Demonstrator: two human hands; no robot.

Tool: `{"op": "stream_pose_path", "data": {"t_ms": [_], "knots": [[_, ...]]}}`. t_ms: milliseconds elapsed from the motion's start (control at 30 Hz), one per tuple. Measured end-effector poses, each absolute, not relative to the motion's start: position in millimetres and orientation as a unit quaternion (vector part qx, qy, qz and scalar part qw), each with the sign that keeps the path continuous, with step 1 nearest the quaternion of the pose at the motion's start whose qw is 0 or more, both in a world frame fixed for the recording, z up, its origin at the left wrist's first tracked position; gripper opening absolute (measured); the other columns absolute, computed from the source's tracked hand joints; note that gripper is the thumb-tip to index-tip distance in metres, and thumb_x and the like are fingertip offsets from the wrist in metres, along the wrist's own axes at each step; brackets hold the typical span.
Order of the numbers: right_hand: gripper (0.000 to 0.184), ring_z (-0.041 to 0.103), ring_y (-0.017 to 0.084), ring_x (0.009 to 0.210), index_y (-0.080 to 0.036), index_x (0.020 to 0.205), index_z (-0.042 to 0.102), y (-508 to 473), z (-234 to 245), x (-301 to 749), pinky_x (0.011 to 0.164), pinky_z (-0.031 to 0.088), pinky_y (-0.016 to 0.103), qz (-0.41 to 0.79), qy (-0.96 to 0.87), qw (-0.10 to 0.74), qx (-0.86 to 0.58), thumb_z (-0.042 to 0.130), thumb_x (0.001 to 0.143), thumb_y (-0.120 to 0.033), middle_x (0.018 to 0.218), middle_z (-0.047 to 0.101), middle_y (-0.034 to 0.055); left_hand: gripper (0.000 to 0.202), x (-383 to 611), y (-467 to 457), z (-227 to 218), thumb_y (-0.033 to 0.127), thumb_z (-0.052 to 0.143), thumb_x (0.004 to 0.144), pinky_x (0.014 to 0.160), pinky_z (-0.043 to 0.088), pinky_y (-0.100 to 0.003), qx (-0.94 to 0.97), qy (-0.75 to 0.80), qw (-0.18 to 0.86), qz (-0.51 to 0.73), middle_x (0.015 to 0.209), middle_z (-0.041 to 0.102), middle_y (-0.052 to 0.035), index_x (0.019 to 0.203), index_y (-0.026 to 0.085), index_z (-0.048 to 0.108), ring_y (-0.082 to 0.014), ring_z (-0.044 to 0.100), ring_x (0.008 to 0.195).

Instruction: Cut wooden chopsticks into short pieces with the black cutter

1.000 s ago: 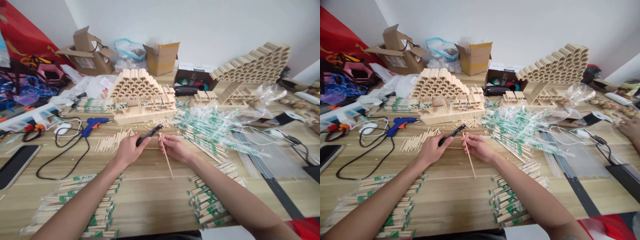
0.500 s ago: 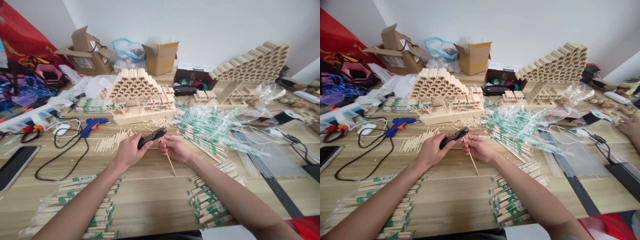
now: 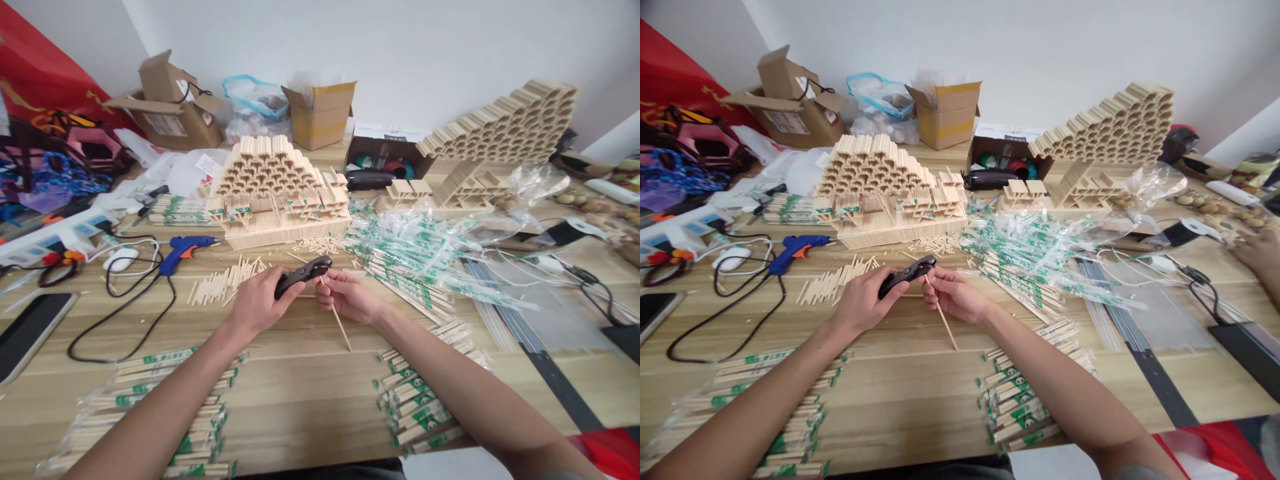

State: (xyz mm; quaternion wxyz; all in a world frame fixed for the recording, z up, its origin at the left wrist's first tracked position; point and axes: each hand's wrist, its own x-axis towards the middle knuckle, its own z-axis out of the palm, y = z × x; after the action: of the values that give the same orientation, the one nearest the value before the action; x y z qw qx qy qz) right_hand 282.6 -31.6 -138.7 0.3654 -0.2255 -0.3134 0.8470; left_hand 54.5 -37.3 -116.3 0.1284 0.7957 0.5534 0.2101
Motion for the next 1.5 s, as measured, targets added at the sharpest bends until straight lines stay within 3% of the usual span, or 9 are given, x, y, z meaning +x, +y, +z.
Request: {"op": "stream_pose_path", "data": {"t_ms": [400, 767, 1067, 1500], "knots": [[0.016, 0.042, 0.01, 0.062, -0.015, 0.098, 0.069, -30.6, -142.3, 284.5, 0.061, 0.035, 0.024, 0.85, -0.313, 0.363, -0.219, 0.077, 0.089, -0.025, 0.071, 0.047, -0.003, 0.054, 53.9, -37.0, -123.1, 0.067, 0.037, 0.1, 0.069, 0.045, -0.033, 0.805, 0.545, 0.124, 0.197, 0.088, 0.072, -0.0075, 0.098, 0.019, 0.063, -0.0242, 0.068, 0.079], [0.014, 0.044, 0.009, 0.061, -0.014, 0.096, 0.068, -31.5, -137.5, 283.4, 0.059, 0.035, 0.023, 0.85, -0.305, 0.365, -0.228, 0.077, 0.088, -0.022, 0.071, 0.05, -0.0029, 0.059, 53.5, -36.6, -121.8, 0.069, 0.032, 0.1, 0.059, 0.036, -0.031, 0.807, 0.561, 0.088, 0.163, 0.069, 0.067, -0.0063, 0.08, 0.021, 0.058, -0.0228, 0.065, 0.065], [0.021, 0.051, 0.01, 0.063, -0.012, 0.094, 0.071, -29.8, -142.5, 283.8, 0.06, 0.038, 0.024, 0.846, -0.311, 0.376, -0.215, 0.083, 0.085, -0.027, 0.075, 0.058, -0.0004, 0.056, 53.3, -36.8, -122.5, 0.069, 0.037, 0.099, 0.064, 0.044, -0.033, 0.805, 0.556, 0.057, 0.199, 0.091, 0.075, -0.0079, 0.099, 0.019, 0.064, -0.0253, 0.071, 0.077], [0.02, 0.053, 0.011, 0.065, -0.014, 0.094, 0.07, -29.8, -144.9, 285.0, 0.061, 0.04, 0.025, 0.845, -0.315, 0.375, -0.214, 0.083, 0.085, -0.027, 0.077, 0.061, -0.0003, 0.055, 53.2, -37.3, -123.0, 0.067, 0.039, 0.099, 0.065, 0.045, -0.033, 0.811, 0.546, 0.045, 0.206, 0.091, 0.075, -0.0083, 0.101, 0.019, 0.066, -0.0245, 0.071, 0.078]]}}
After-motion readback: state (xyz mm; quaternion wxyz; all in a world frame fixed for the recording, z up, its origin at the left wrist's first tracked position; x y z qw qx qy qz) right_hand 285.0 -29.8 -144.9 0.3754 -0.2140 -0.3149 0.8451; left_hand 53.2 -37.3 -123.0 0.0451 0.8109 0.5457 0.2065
